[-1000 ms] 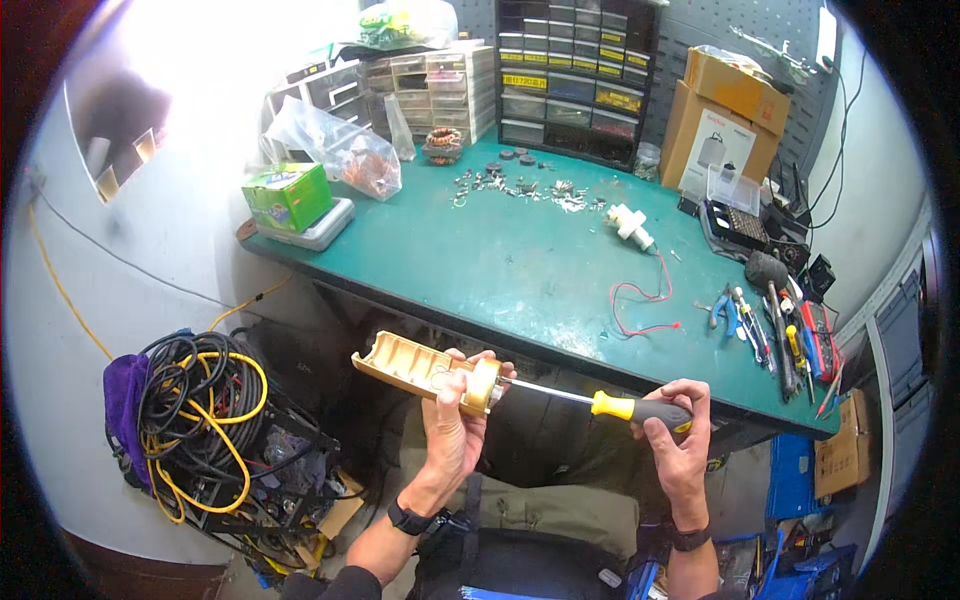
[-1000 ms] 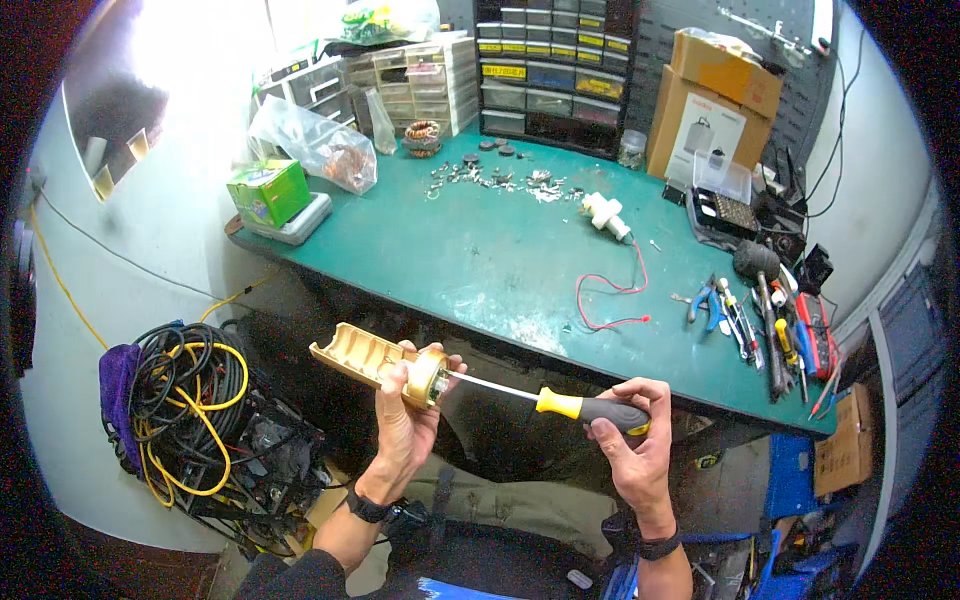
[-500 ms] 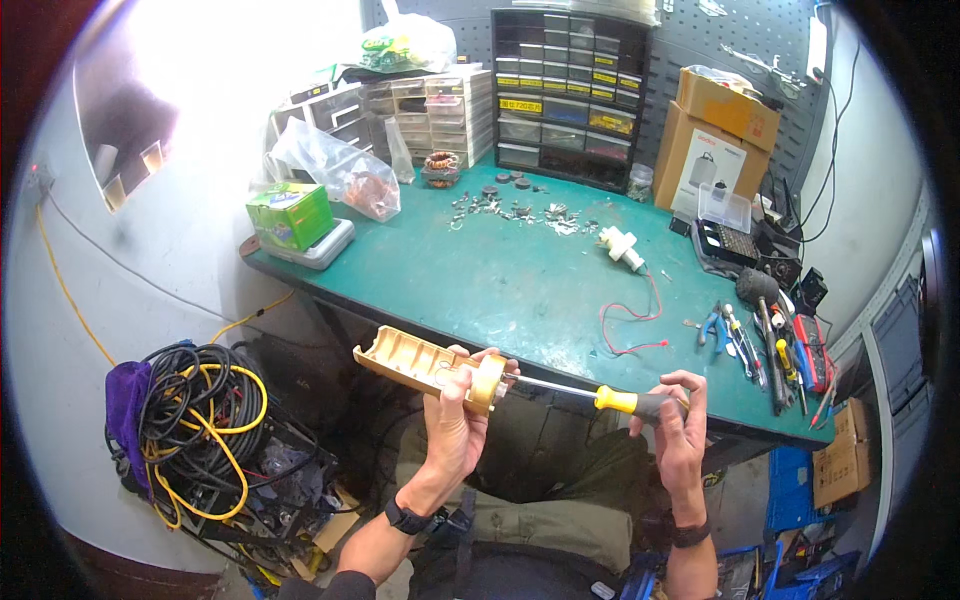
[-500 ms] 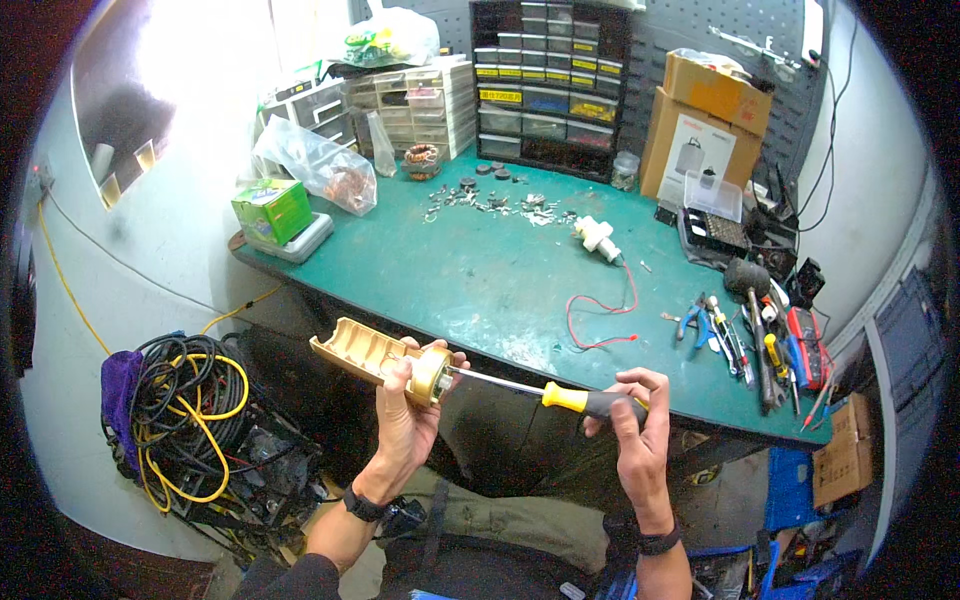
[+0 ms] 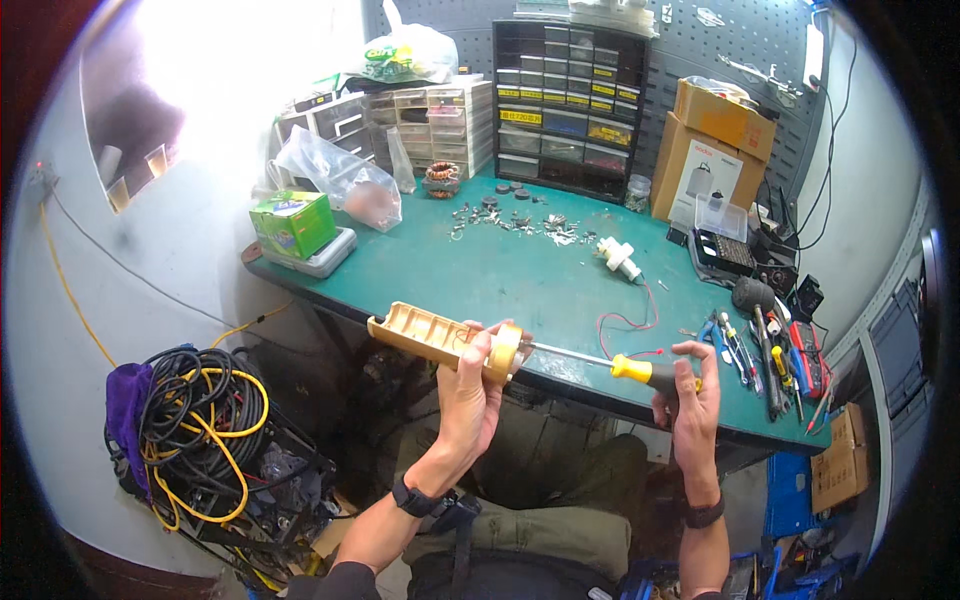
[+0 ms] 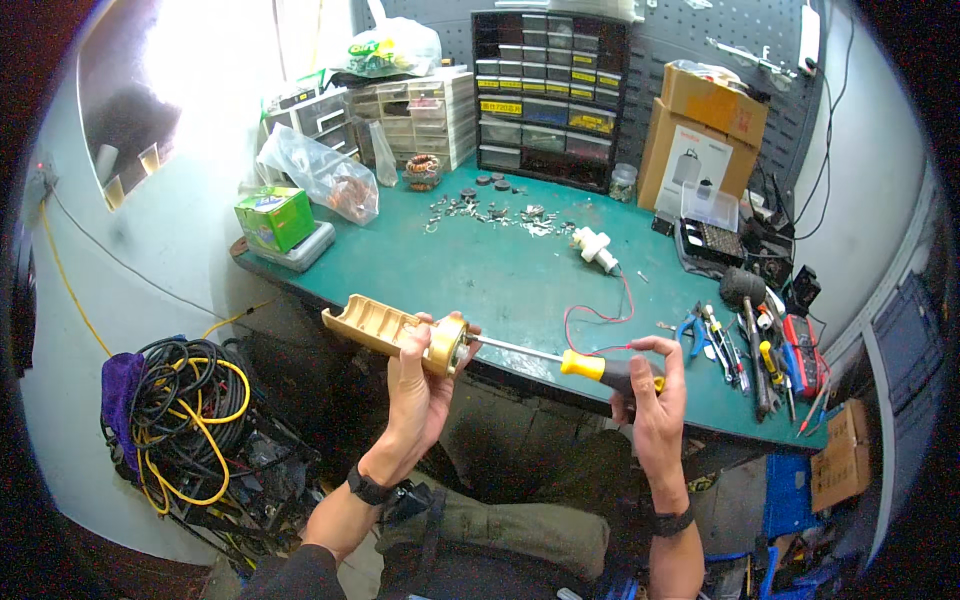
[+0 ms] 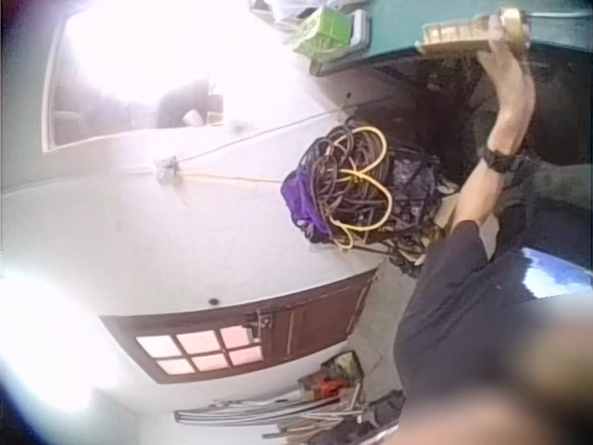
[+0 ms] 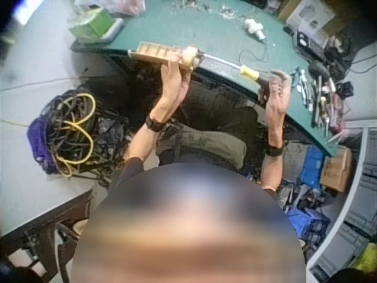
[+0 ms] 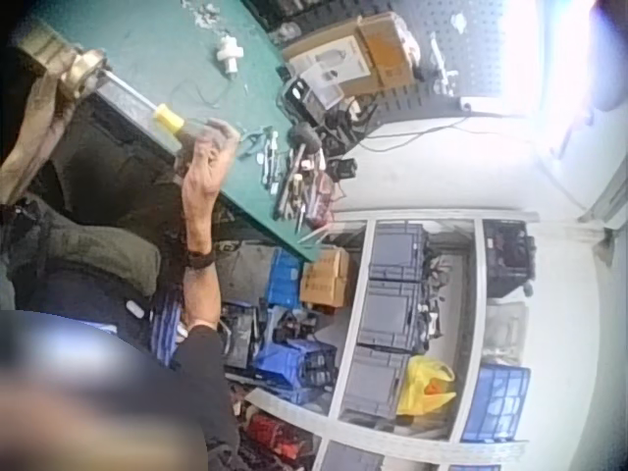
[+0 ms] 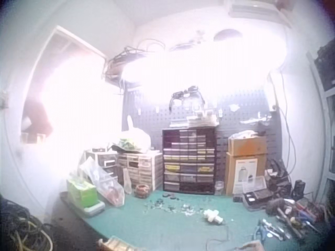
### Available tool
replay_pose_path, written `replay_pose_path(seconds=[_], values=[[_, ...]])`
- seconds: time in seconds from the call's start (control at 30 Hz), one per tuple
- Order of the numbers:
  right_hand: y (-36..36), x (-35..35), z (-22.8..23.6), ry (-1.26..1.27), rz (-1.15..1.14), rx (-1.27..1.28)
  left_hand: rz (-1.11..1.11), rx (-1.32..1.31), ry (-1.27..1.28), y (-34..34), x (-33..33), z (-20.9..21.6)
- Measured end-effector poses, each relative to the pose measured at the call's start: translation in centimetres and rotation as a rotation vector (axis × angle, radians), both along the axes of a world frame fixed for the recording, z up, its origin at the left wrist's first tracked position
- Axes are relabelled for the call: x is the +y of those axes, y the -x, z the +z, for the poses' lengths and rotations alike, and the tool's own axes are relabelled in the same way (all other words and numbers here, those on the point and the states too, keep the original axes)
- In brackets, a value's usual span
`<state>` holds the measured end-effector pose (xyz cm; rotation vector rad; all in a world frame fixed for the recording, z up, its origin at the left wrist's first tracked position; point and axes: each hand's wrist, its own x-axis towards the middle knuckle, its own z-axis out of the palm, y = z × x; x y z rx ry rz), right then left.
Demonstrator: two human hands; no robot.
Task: The recorder is disassembling a cylindrical mechanical part using a screwdriver and hands.
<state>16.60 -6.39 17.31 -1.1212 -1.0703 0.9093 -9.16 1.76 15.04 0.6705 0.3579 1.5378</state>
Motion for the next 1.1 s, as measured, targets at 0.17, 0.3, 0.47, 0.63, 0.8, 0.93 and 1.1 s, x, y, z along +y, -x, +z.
replay_pose_path(seconds=[0.17, 0.3, 0.47, 0.63, 0.8, 0.93, 1.1], values=[[-0.2, 1.2, -0.4, -0.363, -0.057, -0.180, -0.035, -0.010, -0.011, -0.7, 1.0, 0.3], [-0.9, 0.6, 0.5, -0.172, 0.023, -0.106, -0.055, -0.027, 0.011, -0.9, 1.1, 0.3], [0.0, 0.0, 1.0, -0.280, -0.037, -0.223, -0.066, -0.025, 0.009, -0.9, 1.0, 0.4], [-0.5, 0.1, 1.0, -0.411, -0.033, -0.259, -0.078, -0.029, 0.001, -1.1, 0.8, 0.7], [-0.7, -0.2, 0.7, -0.197, -0.075, -0.297, -0.068, -0.002, 0.015, -1.1, 1.1, -0.2], [-1.0, 0.6, -0.3, -0.481, -0.087, -0.464, -0.067, -0.026, 0.032, -1.2, 0.9, -0.1], [-0.7, 0.0, 0.4, -0.115, 0.004, -0.115, -0.053, 0.001, 0.053, -1.2, 1.2, -0.9]])
